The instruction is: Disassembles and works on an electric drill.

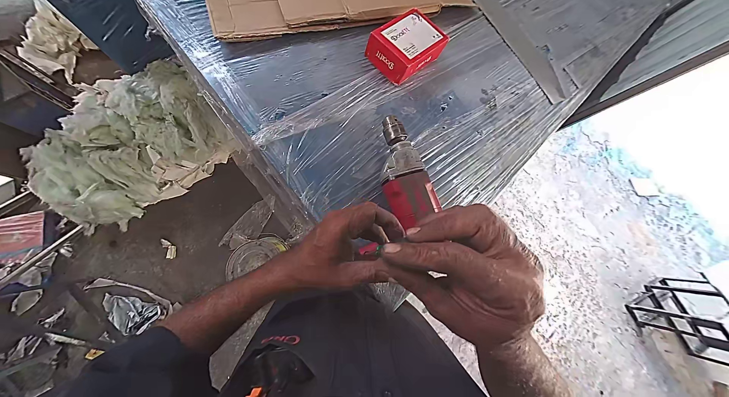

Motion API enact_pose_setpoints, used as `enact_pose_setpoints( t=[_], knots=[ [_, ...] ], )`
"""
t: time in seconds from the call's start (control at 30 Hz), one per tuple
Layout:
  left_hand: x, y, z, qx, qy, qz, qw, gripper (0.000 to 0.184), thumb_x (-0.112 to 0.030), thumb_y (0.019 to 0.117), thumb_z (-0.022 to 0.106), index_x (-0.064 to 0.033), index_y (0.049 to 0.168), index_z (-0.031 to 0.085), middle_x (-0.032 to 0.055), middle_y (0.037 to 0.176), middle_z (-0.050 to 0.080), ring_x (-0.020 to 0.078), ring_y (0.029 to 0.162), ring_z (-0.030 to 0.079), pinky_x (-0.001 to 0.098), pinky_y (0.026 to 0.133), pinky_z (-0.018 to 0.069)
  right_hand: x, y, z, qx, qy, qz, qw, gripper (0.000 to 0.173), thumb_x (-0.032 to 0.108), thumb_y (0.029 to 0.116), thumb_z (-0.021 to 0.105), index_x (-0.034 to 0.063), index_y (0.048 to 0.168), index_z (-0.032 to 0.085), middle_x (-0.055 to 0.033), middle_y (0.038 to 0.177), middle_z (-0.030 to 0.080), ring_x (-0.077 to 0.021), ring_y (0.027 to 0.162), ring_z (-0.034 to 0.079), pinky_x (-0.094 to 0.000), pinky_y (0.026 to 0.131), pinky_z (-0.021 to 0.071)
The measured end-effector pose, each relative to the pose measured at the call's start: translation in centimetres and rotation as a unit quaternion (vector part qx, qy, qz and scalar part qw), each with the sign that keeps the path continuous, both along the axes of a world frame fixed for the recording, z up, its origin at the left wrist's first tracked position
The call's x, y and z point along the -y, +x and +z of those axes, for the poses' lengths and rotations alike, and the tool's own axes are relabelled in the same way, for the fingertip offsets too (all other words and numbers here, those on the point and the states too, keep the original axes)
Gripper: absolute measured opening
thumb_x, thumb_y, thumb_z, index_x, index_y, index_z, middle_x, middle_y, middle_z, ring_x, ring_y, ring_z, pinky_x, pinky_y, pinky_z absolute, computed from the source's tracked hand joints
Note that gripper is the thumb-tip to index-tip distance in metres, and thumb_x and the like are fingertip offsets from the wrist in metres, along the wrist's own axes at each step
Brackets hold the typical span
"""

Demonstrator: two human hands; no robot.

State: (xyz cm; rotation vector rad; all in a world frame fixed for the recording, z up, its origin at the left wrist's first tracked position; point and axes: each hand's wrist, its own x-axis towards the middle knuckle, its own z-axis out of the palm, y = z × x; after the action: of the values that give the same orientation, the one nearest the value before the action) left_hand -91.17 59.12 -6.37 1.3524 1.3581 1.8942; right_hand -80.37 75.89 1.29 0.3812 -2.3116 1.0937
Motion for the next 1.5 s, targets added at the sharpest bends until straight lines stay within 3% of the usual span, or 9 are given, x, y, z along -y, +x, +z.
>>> enact_pose_setpoints(
  t=[0.23, 0.37, 0.47, 0.6, 0.77, 0.9, 1.17, 1.3, 1.5],
  knots=[
    [1.1, -1.0, 0.1, 0.008, 0.011, -0.011, 1.000, 0.028, -0.009, 0.0947, 0.073, 0.0023, 0.119, 0.066, 0.0032, 0.110, 0.073, 0.0070, 0.102, 0.070, 0.0282, 0.092, 0.0599, -0.1, -0.1, -0.2, 0.041, 0.035, 0.077, 0.996, 0.030, 0.018, 0.1041, 0.051, 0.0106, 0.124, 0.072, -0.0094, 0.132, 0.070, -0.0231, 0.130, 0.062, -0.0399, 0.109, 0.0532],
    [-0.1, -0.3, -0.3, -0.043, 0.003, 0.087, 0.995, 0.032, -0.024, 0.0873, 0.082, -0.0011, 0.099, 0.064, 0.0032, 0.093, 0.066, 0.0057, 0.088, 0.065, 0.0241, 0.080, 0.0568, 0.6, -0.4, -0.7, 0.026, 0.007, 0.025, 0.999, 0.023, 0.027, 0.0918, 0.080, 0.0210, 0.113, 0.075, -0.0015, 0.111, 0.068, -0.0081, 0.104, 0.064, -0.0228, 0.088, 0.0549],
    [0.1, -0.3, -0.3, -0.020, -0.014, 0.020, 1.000, 0.035, -0.019, 0.0917, 0.077, 0.0056, 0.111, 0.063, 0.0080, 0.103, 0.068, 0.0077, 0.093, 0.067, 0.0256, 0.084, 0.0590, 0.0, -0.5, -0.6, 0.003, -0.006, 0.011, 1.000, 0.017, 0.019, 0.0880, 0.084, 0.0173, 0.104, 0.078, -0.0013, 0.101, 0.071, -0.0074, 0.095, 0.068, -0.0209, 0.082, 0.0571],
    [1.1, -1.0, -0.7, 0.044, 0.009, -0.077, 0.996, 0.027, -0.005, 0.0981, 0.066, 0.0042, 0.123, 0.062, 0.0046, 0.112, 0.071, 0.0066, 0.103, 0.068, 0.0281, 0.092, 0.0587, -0.7, -0.3, -0.2, 0.054, -0.002, 0.096, 0.994, 0.023, 0.010, 0.1030, 0.060, 0.0059, 0.122, 0.071, -0.0118, 0.128, 0.072, -0.0187, 0.119, 0.069, -0.0309, 0.100, 0.0597],
    [0.2, -0.4, -0.7, 0.009, 0.019, 0.034, 0.999, 0.029, -0.011, 0.0914, 0.077, -0.0062, 0.117, 0.063, -0.0064, 0.107, 0.072, 0.0003, 0.102, 0.067, 0.0246, 0.093, 0.0585, -0.4, -0.7, -0.5, 0.077, 0.057, 0.127, 0.987, 0.040, 0.021, 0.1062, 0.043, 0.0074, 0.138, 0.062, -0.0142, 0.143, 0.062, -0.0243, 0.136, 0.056, -0.0413, 0.114, 0.0479],
    [-0.8, 0.6, -1.3, 0.013, 0.007, 0.077, 0.997, 0.034, -0.016, 0.0893, 0.079, -0.0021, 0.114, 0.061, -0.0024, 0.103, 0.069, 0.0002, 0.097, 0.066, 0.0220, 0.088, 0.0575, -0.2, -1.0, -1.6, 0.041, 0.038, 0.071, 0.996, 0.030, 0.015, 0.1025, 0.065, 0.0081, 0.132, 0.065, -0.0088, 0.124, 0.073, -0.0156, 0.117, 0.069, -0.0318, 0.101, 0.0580],
    [-1.1, 3.0, -4.0, -0.233, -0.313, 0.144, 0.909, 0.079, -0.071, 0.0762, 0.077, -0.0166, 0.131, 0.063, 0.0025, 0.120, 0.067, 0.0177, 0.113, 0.062, 0.0368, 0.098, 0.0538, -6.3, 3.3, 1.5, -0.076, -0.231, -0.145, 0.959, 0.051, 0.027, 0.1071, 0.052, 0.0238, 0.156, 0.037, 0.0003, 0.102, 0.068, -0.0160, 0.077, 0.068, -0.0335, 0.066, 0.0629],
    [-1.5, 3.8, -4.0, -0.323, -0.341, 0.184, 0.863, 0.068, -0.067, 0.0788, 0.074, -0.0134, 0.120, 0.067, 0.0038, 0.107, 0.070, 0.0208, 0.102, 0.066, 0.0362, 0.089, 0.0566, -9.4, 5.6, -1.8, 0.053, -0.110, -0.247, 0.961, 0.053, 0.030, 0.1012, 0.063, 0.0015, 0.143, 0.047, 0.0036, 0.090, 0.065, -0.0035, 0.063, 0.057, -0.0197, 0.051, 0.0508],
    [-1.5, 5.6, -2.8, -0.377, -0.383, 0.263, 0.801, 0.054, -0.058, 0.0788, 0.077, -0.0114, 0.106, 0.071, 0.0066, 0.098, 0.068, 0.0230, 0.092, 0.068, 0.0360, 0.080, 0.0592, -12.2, 6.3, -9.1, 0.168, 0.093, -0.174, 0.966, 0.054, 0.055, 0.0831, 0.081, 0.0241, 0.126, 0.070, -0.0022, 0.110, 0.063, -0.0034, 0.075, 0.055, -0.0210, 0.060, 0.0476]
  ],
)
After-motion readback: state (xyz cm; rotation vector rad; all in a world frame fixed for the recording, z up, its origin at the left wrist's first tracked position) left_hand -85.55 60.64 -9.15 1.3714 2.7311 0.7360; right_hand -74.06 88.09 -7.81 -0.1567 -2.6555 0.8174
